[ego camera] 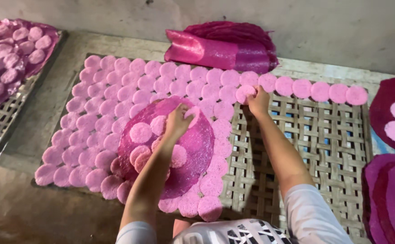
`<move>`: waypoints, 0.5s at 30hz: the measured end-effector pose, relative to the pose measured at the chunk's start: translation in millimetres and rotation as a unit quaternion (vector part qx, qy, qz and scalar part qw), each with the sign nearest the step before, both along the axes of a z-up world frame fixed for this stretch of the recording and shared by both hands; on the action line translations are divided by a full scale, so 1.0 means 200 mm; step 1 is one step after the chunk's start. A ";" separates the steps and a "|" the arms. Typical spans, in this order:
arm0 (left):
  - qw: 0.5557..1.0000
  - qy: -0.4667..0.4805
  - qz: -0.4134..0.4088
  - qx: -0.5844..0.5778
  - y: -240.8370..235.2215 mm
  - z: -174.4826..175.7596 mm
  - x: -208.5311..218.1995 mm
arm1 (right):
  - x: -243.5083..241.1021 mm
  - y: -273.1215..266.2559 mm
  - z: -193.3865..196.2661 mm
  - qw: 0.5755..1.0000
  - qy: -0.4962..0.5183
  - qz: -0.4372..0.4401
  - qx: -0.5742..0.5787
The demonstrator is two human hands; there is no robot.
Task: The person arranges pink circular discs onto a woven mat, picking them from a pile and placing them in rows. The person also moves a pink fabric sheet to access more discs and continues the arrangement process.
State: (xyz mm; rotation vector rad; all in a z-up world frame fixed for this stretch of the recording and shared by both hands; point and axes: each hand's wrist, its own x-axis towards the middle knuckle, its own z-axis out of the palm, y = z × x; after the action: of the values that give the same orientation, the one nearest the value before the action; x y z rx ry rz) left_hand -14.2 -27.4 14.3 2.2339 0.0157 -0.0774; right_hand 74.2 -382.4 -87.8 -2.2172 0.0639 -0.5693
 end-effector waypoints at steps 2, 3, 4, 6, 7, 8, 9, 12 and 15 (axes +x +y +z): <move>1.000 -0.017 0.000 0.000 -0.07 0.05 0.00 | -0.01 0.01 0.06 0.997 -0.030 -0.007 -0.070; 0.999 -0.037 -0.005 0.002 -0.10 0.08 0.00 | -0.02 0.03 0.10 0.993 -0.044 -0.011 -0.106; 0.998 -0.056 -0.010 0.004 -0.15 0.11 0.00 | -0.05 0.05 0.15 0.987 -0.075 -0.026 -0.142; 0.999 -0.031 -0.012 0.000 -0.25 0.17 0.00 | -0.15 0.11 0.23 0.966 -0.138 -0.057 -0.211; 1.000 -0.019 -0.013 -0.001 -0.30 0.20 -0.01 | -0.22 0.17 0.26 1.000 0.021 0.007 0.014; 0.999 0.017 -0.030 -0.001 -0.37 0.22 -0.03 | -0.30 0.22 0.28 0.953 0.177 0.072 0.235; 0.997 0.053 -0.047 -0.001 -0.44 0.24 -0.07 | -0.40 0.25 0.29 0.836 0.261 0.151 0.458; 0.989 -0.026 -0.134 -0.048 -0.51 0.28 -0.20 | -0.57 0.28 0.27 0.696 0.345 0.081 0.624; 0.999 0.010 -0.050 -0.018 -0.29 0.30 -0.28 | -0.53 0.20 0.19 0.758 0.290 0.076 0.579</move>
State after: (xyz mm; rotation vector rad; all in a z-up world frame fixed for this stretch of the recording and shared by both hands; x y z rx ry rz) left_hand -69.5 -86.1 75.3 2.1966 -0.0863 -0.1527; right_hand -32.7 -341.4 -49.2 -1.0537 0.4303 0.2765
